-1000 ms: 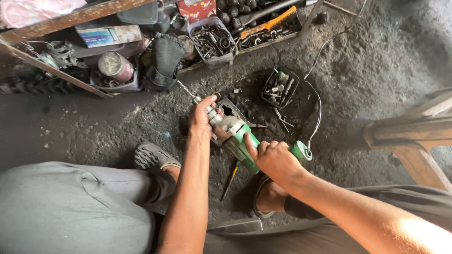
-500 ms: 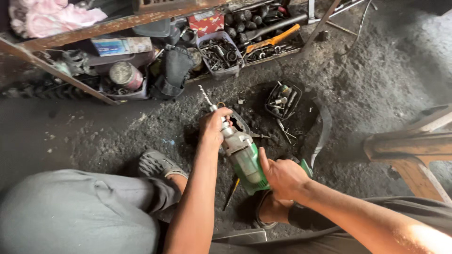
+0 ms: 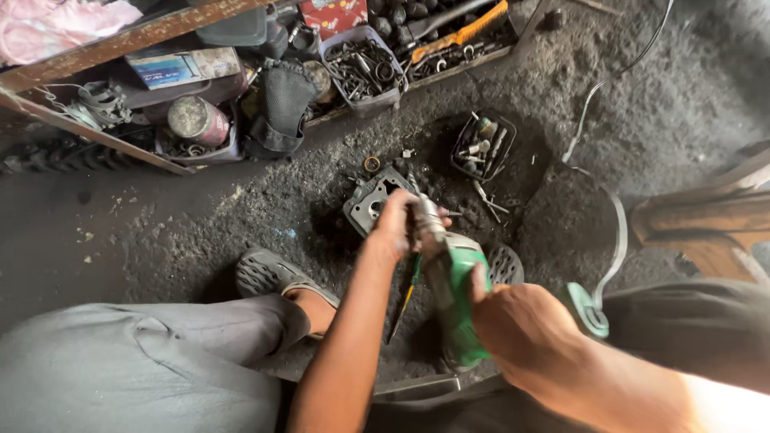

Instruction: The person wipes their hands with a cloth and then uses a power drill on various points of a metal engine component while it sits on the floor.

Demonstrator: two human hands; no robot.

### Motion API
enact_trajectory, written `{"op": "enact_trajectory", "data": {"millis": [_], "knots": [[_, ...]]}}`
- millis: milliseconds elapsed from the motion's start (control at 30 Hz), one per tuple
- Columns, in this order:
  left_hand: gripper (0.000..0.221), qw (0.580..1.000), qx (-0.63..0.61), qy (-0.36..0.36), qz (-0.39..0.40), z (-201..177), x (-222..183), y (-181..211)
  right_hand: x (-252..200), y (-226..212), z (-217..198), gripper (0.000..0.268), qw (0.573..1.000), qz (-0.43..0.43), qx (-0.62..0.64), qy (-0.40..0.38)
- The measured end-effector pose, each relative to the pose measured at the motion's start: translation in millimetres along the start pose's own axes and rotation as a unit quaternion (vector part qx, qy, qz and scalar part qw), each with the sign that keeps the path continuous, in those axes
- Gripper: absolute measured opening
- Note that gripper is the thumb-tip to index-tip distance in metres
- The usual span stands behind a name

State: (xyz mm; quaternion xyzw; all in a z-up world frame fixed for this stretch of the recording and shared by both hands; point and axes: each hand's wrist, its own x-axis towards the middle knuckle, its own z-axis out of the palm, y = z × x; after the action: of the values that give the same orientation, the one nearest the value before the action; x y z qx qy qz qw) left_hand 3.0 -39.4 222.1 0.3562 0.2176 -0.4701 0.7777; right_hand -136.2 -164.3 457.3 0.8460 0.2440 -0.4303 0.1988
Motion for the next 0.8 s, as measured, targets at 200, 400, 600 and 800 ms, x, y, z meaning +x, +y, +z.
{"op": "enact_trajectory", "data": {"millis": [200,400,600,800], "knots": [[0.036,0.986,0.147,0.044,-0.067,-14.0,39.8,-84.4,2.7,-5.2,53.9,0.079,0.994,0.004,0.106,-0.022],[0.024,0.985,0.082,0.123,-0.094,-25.3,98.2,-125.6,8.4,-0.9,55.7,0.078,0.996,-0.073,0.035,-0.034],[0.024,0.965,0.222,0.127,0.053,-36.5,184.2,-142.6,12.7,9.2,68.5,0.077,0.987,0.030,0.145,-0.063],[0.020,0.782,0.568,0.183,0.179,-31.8,221.2,-93.4,30.6,0.5,100.5,0.067,0.979,0.028,0.176,-0.102]]}}
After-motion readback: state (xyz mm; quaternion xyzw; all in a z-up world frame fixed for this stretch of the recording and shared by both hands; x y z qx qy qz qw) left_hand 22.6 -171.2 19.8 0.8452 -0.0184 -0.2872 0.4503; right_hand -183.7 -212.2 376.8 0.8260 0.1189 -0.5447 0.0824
